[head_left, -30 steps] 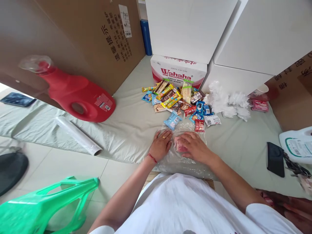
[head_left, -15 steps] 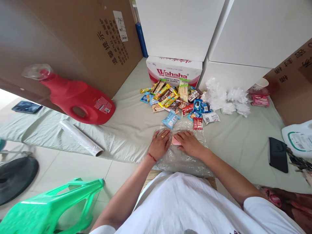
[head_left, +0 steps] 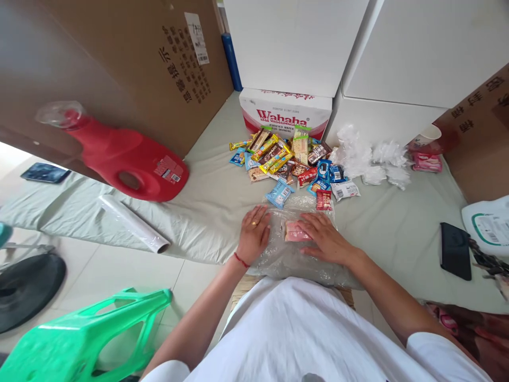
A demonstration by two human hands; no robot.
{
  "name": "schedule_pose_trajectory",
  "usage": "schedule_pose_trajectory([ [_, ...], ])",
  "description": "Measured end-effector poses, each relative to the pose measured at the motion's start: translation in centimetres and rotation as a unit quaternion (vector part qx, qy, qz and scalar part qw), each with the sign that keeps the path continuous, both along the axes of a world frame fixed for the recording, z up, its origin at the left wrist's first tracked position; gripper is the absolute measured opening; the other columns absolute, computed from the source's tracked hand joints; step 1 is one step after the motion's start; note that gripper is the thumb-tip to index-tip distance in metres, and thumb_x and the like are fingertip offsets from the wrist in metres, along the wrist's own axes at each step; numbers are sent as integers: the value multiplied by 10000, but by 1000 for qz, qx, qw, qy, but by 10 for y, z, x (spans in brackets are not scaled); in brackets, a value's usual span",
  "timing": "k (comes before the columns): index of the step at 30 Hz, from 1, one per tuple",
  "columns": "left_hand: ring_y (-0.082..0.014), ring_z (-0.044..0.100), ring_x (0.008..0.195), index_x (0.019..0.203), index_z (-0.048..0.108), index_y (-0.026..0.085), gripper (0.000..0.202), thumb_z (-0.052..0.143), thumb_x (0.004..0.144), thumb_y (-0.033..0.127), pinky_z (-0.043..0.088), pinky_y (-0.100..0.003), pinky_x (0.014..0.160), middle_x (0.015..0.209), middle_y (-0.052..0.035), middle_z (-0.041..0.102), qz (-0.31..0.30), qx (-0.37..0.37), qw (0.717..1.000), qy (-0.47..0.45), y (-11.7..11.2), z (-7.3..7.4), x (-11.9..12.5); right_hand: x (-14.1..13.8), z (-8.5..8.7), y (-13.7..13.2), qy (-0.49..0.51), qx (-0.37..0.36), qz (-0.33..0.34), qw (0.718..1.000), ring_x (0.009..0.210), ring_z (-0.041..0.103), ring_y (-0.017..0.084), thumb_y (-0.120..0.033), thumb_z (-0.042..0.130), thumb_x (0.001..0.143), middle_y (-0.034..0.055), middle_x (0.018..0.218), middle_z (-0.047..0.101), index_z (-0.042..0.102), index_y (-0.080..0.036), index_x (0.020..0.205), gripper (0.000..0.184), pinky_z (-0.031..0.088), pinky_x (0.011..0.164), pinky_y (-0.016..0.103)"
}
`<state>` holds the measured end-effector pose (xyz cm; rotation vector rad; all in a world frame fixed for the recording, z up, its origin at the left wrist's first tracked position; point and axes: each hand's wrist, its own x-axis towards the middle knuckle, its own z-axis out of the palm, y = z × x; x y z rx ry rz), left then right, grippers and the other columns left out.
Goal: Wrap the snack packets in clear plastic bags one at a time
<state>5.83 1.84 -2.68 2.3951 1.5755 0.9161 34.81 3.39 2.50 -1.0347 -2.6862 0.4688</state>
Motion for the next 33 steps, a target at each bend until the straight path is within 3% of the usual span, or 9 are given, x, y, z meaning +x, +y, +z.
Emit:
schedule_pose_trajectory([
  [4, -282, 433, 1479, 1409, 529, 236, 523, 494, 901, 118, 451, -545, 1158, 1431, -126, 613, -167, 48, 984, -43, -41, 12, -20, 45, 13, -46, 77, -24, -6, 997, 1270, 540, 297, -344, 591, 990, 157, 1353, 592, 504, -235, 1460, 491, 467, 1083, 531],
  [6, -312, 412, 1494, 1401, 533, 224, 513, 530, 892, 155, 462, -559, 1149, 1486, -150, 567, -250, 5, 968, -2, -60, 11, -28, 65, 5, -73, 53, -50, 19, 997, 1277, 542, 292, -304, 607, 975, 152, 1353, 596, 527, -235, 1442, 478, 488, 1074, 514],
  [8, -346, 396, 1502, 1352, 577, 217, 445, 582, 907, 222, 424, -595, 1169, 1520, -170, 536, -272, -29, 960, 53, -71, 5, -34, 76, -13, -93, 28, -51, 26, 998, 1310, 523, 294, -269, 604, 973, 149, 1381, 596, 556, -226, 1419, 450, 476, 1093, 523],
  [13, -258, 549, 1394, 1119, 696, 233, 224, 517, 984, 229, 395, -507, 1207, 1353, -109, 690, -237, -104, 966, 16, -62, -4, -45, 76, -46, -93, 120, -53, -14, 991, 1132, 619, 252, -283, 509, 1028, 117, 1198, 706, 697, -238, 1172, 240, 516, 991, 477],
  [19, -210, 737, 999, 1112, 724, 238, 341, 437, 998, 381, 572, -315, 901, 1095, -55, 785, -148, -313, 935, -79, -12, 33, -44, 67, 3, -33, 135, -227, -68, 962, 817, 646, 181, -422, 427, 1063, 57, 870, 713, 706, -205, 979, 363, 496, 766, 299],
  [22, -233, 709, 1063, 1030, 731, 221, 346, 472, 941, 433, 549, -330, 938, 1170, -67, 762, -105, -337, 929, -112, 22, 40, -38, 61, 18, 8, 135, -261, -132, 947, 737, 625, 167, -495, 448, 1032, 22, 798, 694, 702, -183, 970, 408, 452, 696, 258],
  [26, -260, 636, 1219, 831, 678, 216, 219, 532, 844, 378, 537, -348, 957, 1237, -100, 715, -16, -328, 935, -134, 53, 27, -29, 49, 11, 52, -10, -225, -223, 949, 732, 604, 184, -371, 487, 993, 37, 806, 693, 707, -170, 963, 299, 389, 655, 256],
  [29, -240, 671, 1055, 881, 668, 209, 166, 586, 787, 318, 543, -381, 945, 1321, -113, 645, 43, -313, 944, -96, 56, 16, -25, 36, 11, 64, -182, -153, -247, 939, 871, 616, 239, -221, 539, 930, 107, 993, 710, 720, -173, 1012, 204, 382, 681, 287],
  [33, -229, 645, 934, 1039, 645, 183, 306, 660, 762, 313, 553, -434, 922, 1328, -147, 567, 127, -272, 950, -86, 49, 7, -20, 7, 24, 72, -163, 3, -230, 959, 1137, 515, 314, -180, 457, 981, 165, 1175, 654, 700, -159, 1167, 306, 417, 846, 356],
])
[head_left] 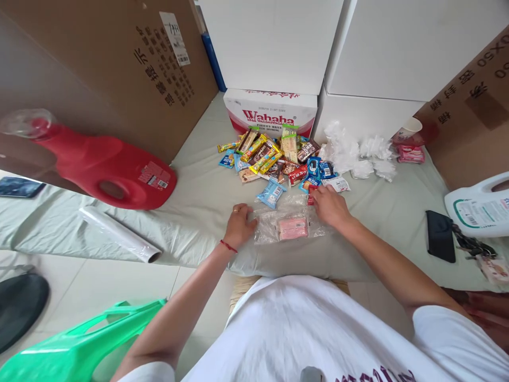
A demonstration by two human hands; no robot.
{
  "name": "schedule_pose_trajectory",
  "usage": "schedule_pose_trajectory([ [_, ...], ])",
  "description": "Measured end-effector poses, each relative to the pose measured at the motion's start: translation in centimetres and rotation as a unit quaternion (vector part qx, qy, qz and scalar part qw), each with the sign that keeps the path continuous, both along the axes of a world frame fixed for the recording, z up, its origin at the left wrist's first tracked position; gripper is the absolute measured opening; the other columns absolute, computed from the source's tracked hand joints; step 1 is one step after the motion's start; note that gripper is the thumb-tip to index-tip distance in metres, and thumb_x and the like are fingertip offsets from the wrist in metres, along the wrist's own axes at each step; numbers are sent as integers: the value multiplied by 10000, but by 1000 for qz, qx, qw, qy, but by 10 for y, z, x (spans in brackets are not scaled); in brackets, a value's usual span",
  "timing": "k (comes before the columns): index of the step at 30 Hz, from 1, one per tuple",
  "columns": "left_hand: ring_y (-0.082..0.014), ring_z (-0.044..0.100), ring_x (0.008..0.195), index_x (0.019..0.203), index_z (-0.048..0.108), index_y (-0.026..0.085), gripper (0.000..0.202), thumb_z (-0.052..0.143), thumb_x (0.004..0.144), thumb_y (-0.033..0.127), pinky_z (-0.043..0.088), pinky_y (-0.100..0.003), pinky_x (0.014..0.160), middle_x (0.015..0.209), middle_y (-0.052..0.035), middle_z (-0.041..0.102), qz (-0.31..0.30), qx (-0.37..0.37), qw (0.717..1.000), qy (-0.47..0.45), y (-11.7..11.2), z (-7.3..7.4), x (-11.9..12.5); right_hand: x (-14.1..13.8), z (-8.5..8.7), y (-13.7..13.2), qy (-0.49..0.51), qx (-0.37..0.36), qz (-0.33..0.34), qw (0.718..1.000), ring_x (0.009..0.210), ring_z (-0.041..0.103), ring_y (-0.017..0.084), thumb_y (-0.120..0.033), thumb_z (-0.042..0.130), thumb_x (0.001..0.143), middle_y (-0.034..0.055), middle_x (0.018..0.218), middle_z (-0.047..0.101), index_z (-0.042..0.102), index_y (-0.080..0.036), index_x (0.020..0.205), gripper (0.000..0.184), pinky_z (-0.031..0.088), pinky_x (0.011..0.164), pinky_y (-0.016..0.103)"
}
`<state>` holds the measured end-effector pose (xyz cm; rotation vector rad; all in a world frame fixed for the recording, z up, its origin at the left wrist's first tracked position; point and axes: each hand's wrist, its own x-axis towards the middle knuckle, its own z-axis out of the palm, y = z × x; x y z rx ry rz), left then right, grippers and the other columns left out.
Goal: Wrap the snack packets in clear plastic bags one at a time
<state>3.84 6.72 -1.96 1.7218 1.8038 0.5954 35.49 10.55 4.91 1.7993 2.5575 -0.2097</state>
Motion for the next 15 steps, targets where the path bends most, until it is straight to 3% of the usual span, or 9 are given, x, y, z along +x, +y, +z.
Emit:
schedule_pose_trajectory([
  [2, -265, 626, 1034, 1107, 623, 178, 367, 675, 776, 328, 538, -453, 959, 1257, -144, 581, 33, 24, 999, -2, -3, -2, 4, -19, 2, 10, 47, 25, 68, 996, 1178, 471, 314, -206, 471, 996, 161, 1210, 643, 661, -149, 1277, 344, 396, 962, 393],
  [4, -306, 579, 1171, 1188, 595, 170, 431, 670, 797, 334, 508, -474, 1004, 1252, -152, 588, 57, 56, 997, -9, -5, -4, 10, -38, -2, 23, 70, -5, 124, 990, 1179, 464, 314, -284, 542, 989, 160, 1220, 647, 610, -130, 1362, 409, 378, 1009, 414],
  [7, -345, 493, 1312, 1382, 486, 158, 639, 687, 806, 349, 456, -506, 1056, 1399, -183, 539, 91, 92, 991, -27, -10, -3, 21, -63, -15, 39, 51, -57, 120, 990, 1170, 478, 337, -382, 653, 936, 171, 1203, 667, 575, -109, 1394, 539, 392, 971, 421],
  [9, -368, 476, 1328, 1507, 363, 183, 839, 734, 783, 387, 412, -538, 1077, 1462, -175, 522, 103, 84, 991, -30, -14, -1, 30, -73, -22, 46, 35, -72, 96, 992, 1147, 498, 339, -342, 692, 904, 169, 1155, 687, 579, -118, 1384, 542, 390, 948, 418],
  [12, -388, 510, 1275, 1593, 220, 213, 1039, 782, 741, 409, 366, -570, 1071, 1338, -134, 643, 110, 41, 993, -26, -17, 2, 43, -77, -25, 53, 29, -80, 76, 993, 1102, 530, 319, -251, 682, 894, 140, 1033, 709, 620, -141, 1341, 464, 372, 949, 412],
  [15, -389, 547, 1221, 1605, 192, 165, 1091, 791, 720, 380, 355, -561, 1055, 1119, -113, 727, 118, 14, 993, -22, -13, 3, 51, -72, -15, 56, 44, -79, 100, 991, 1067, 544, 293, -224, 641, 917, 109, 956, 707, 726, -157, 1124, 233, 354, 958, 396],
])
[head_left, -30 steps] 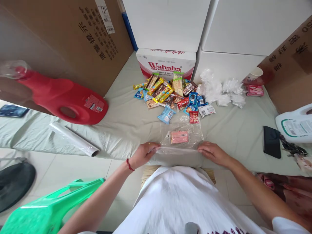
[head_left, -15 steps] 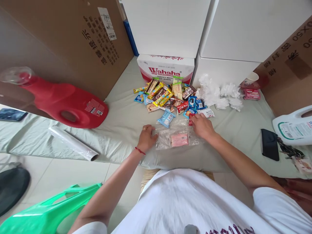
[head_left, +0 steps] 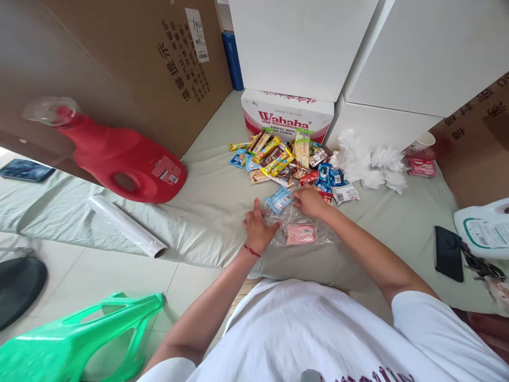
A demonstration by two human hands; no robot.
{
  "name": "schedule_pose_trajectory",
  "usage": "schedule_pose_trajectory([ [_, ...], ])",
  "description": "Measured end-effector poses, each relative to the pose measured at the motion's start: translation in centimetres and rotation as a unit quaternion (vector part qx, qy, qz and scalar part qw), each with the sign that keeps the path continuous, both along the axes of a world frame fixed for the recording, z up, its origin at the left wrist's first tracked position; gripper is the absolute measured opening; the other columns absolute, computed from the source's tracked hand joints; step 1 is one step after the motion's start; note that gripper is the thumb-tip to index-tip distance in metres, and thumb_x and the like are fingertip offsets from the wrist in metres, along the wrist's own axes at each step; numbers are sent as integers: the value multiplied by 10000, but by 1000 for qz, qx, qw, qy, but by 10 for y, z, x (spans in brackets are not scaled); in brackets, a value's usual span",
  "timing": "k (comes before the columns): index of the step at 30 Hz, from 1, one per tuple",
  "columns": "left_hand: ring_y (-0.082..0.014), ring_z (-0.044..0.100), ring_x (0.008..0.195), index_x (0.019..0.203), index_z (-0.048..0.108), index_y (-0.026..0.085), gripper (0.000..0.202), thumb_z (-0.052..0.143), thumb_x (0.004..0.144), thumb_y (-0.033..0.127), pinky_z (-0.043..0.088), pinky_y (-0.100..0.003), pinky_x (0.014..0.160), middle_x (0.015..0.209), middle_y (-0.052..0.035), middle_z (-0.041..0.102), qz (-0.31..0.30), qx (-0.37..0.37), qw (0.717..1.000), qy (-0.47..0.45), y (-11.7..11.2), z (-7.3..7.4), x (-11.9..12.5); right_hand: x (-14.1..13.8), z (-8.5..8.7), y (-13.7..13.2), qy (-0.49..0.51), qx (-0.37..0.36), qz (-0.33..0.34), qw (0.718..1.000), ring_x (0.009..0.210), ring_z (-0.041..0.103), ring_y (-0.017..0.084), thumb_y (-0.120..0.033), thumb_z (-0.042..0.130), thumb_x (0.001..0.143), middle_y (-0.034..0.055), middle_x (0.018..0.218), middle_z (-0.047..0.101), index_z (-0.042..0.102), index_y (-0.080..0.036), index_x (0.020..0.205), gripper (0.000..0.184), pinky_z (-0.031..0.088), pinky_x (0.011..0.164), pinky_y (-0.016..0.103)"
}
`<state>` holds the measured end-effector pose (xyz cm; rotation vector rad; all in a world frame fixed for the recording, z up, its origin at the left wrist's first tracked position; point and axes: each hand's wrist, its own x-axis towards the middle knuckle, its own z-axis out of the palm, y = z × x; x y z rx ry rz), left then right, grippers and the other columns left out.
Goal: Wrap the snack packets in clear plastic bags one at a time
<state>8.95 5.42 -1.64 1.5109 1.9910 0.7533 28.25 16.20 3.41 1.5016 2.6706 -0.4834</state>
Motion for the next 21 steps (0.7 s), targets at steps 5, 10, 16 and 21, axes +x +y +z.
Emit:
schedule_pose_trajectory([
  [5, -341, 602, 1125, 1412, 526, 167, 749, 777, 727, 337, 369, -492, 1029, 868, -58, 724, -10, -29, 999, 29, 7, 0, -1, 11, 28, -30, 41, 33, 110, 993, 901, 556, 206, -220, 517, 1004, 92, 956, 654, 717, -151, 979, 213, 368, 800, 301],
  [10, -293, 596, 1051, 724, 678, 209, 89, 729, 747, 278, 390, -476, 989, 812, -53, 677, -52, -30, 997, 49, 7, -1, -7, 23, 17, -91, 8, 21, 211, 977, 909, 578, 198, -197, 467, 1034, 77, 987, 652, 697, -202, 1134, 251, 383, 737, 280],
  [16, -316, 543, 1207, 806, 702, 228, 116, 712, 694, 205, 427, -503, 1024, 1136, -84, 689, -126, -3, 992, 27, -3, 6, -36, 31, -12, -122, 34, -27, 241, 970, 1093, 601, 221, -88, 466, 987, 106, 1218, 652, 590, -198, 1394, 440, 462, 879, 318],
  [21, -189, 685, 787, 869, 637, 237, 150, 511, 796, 201, 534, -321, 747, 790, -14, 717, -197, -82, 970, -114, -17, 34, -56, 24, -4, -124, 36, -49, 191, 980, 1035, 611, 222, -127, 503, 983, 105, 1131, 647, 637, -220, 1347, 399, 474, 856, 325],
])
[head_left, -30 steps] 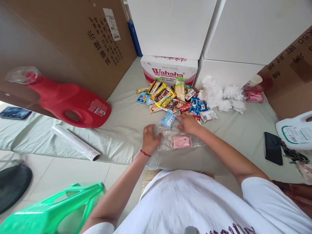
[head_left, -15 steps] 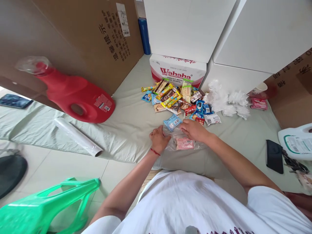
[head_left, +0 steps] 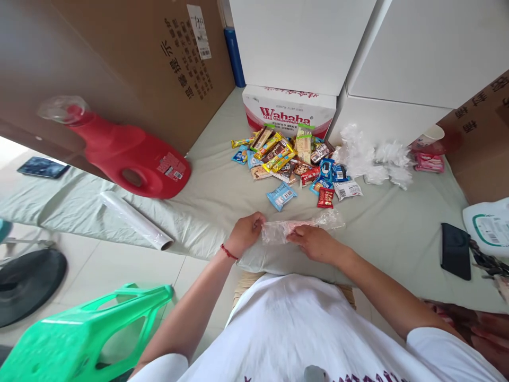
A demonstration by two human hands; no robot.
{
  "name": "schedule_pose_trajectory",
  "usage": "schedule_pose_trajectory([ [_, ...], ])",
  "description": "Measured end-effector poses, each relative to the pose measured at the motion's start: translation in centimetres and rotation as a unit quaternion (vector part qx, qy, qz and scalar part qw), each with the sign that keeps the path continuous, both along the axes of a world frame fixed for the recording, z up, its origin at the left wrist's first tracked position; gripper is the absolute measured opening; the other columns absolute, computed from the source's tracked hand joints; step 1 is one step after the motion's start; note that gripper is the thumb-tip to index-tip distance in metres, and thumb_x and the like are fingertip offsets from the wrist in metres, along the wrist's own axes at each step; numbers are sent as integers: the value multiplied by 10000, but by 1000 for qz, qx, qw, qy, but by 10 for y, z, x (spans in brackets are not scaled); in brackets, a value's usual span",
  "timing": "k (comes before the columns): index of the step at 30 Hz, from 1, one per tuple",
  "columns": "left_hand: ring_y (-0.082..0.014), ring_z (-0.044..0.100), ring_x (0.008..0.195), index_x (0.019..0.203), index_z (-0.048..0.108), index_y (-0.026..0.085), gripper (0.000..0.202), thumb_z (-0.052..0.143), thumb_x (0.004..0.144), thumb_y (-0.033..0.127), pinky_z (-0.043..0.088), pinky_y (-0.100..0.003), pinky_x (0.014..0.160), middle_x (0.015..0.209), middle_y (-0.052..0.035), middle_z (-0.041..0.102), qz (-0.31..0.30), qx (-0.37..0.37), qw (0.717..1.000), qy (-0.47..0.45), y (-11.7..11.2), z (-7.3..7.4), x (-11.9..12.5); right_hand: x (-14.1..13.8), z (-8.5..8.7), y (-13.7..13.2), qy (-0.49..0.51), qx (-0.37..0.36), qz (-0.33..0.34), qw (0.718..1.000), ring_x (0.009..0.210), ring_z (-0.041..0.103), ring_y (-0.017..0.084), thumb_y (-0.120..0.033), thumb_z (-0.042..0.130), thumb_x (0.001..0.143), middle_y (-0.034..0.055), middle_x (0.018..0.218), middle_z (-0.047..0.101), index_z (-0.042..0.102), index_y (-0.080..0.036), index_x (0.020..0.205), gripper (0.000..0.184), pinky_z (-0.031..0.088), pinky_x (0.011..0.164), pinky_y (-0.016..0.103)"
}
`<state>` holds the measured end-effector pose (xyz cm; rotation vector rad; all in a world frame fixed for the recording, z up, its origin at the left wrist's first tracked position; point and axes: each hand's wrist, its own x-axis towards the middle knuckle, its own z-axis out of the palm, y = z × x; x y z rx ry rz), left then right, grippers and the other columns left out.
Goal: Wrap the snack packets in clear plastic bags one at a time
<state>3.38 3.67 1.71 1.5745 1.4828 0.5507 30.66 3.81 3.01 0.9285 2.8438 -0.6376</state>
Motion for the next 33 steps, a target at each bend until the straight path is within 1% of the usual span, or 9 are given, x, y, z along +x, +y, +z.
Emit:
schedule_pose_trajectory([
  [3, -153, 687, 611, 913, 583, 209, 123, 525, 806, 218, 446, -237, 529, 730, -5, 713, 25, -121, 980, -158, -4, 13, 20, -5, 0, -1, 6, -9, -9, 1000, 1008, 611, 223, -155, 497, 1000, 108, 1120, 647, 657, -216, 1320, 363, 476, 841, 329],
  [7, -130, 680, 594, 912, 587, 167, 128, 515, 808, 145, 431, -222, 512, 811, -57, 743, 113, -178, 947, -244, 0, 7, 71, -4, -7, -9, 47, -2, -32, 998, 1092, 585, 259, -170, 549, 977, 153, 1205, 632, 651, -159, 1322, 360, 472, 950, 401],
  [12, -176, 677, 737, 975, 706, 180, 283, 429, 922, 191, 542, -316, 687, 867, -63, 734, 90, -33, 993, -68, 3, -12, 105, 28, 0, -22, 226, -54, -64, 971, 1082, 609, 232, -289, 557, 998, 102, 1115, 698, 730, -206, 1147, 243, 493, 975, 380],
  [14, -209, 673, 841, 974, 737, 195, 284, 457, 949, 232, 544, -347, 786, 900, -76, 706, 37, 57, 997, 43, 0, -16, 110, 45, 5, -17, 303, -32, -224, 926, 941, 641, 201, -386, 467, 1044, 79, 1001, 718, 727, -220, 1098, 313, 519, 858, 329],
  [16, -224, 667, 874, 1054, 740, 204, 285, 473, 972, 262, 534, -351, 797, 1000, -100, 683, 16, 103, 985, 136, -7, -17, 114, 57, 6, -6, 324, 27, -426, 844, 855, 640, 202, -488, 441, 1038, 84, 976, 716, 686, -209, 1179, 397, 514, 776, 320],
  [18, -223, 671, 864, 1188, 706, 217, 320, 458, 996, 282, 521, -335, 743, 1112, -118, 661, 21, 117, 972, 205, -14, -17, 120, 63, 3, 5, 298, 35, -526, 796, 749, 622, 202, -578, 527, 966, 78, 952, 715, 640, -189, 1262, 502, 504, 720, 328],
  [27, -216, 685, 827, 1333, 631, 254, 398, 376, 1046, 359, 455, -303, 626, 1196, -115, 659, 10, 108, 947, 303, -29, -14, 134, 83, -25, -26, 280, -58, -490, 823, 681, 584, 191, -472, 534, 945, 34, 801, 678, 694, -224, 925, 297, 489, 677, 318],
  [29, -218, 677, 848, 1304, 644, 270, 372, 401, 1039, 362, 463, -305, 657, 1152, -103, 667, 20, 114, 952, 283, -29, -15, 133, 94, -38, -35, 234, -9, -507, 829, 805, 606, 237, -512, 535, 934, 76, 882, 672, 688, -210, 961, 339, 511, 771, 377],
  [33, -309, 612, 1072, 1402, 551, 222, 529, 626, 923, 431, 494, -409, 880, 1194, -147, 624, 110, 155, 956, 224, -22, -20, 127, 102, -55, -28, 202, 108, -579, 783, 990, 576, 306, -607, 547, 920, 165, 1090, 639, 597, -137, 1280, 594, 476, 943, 492],
])
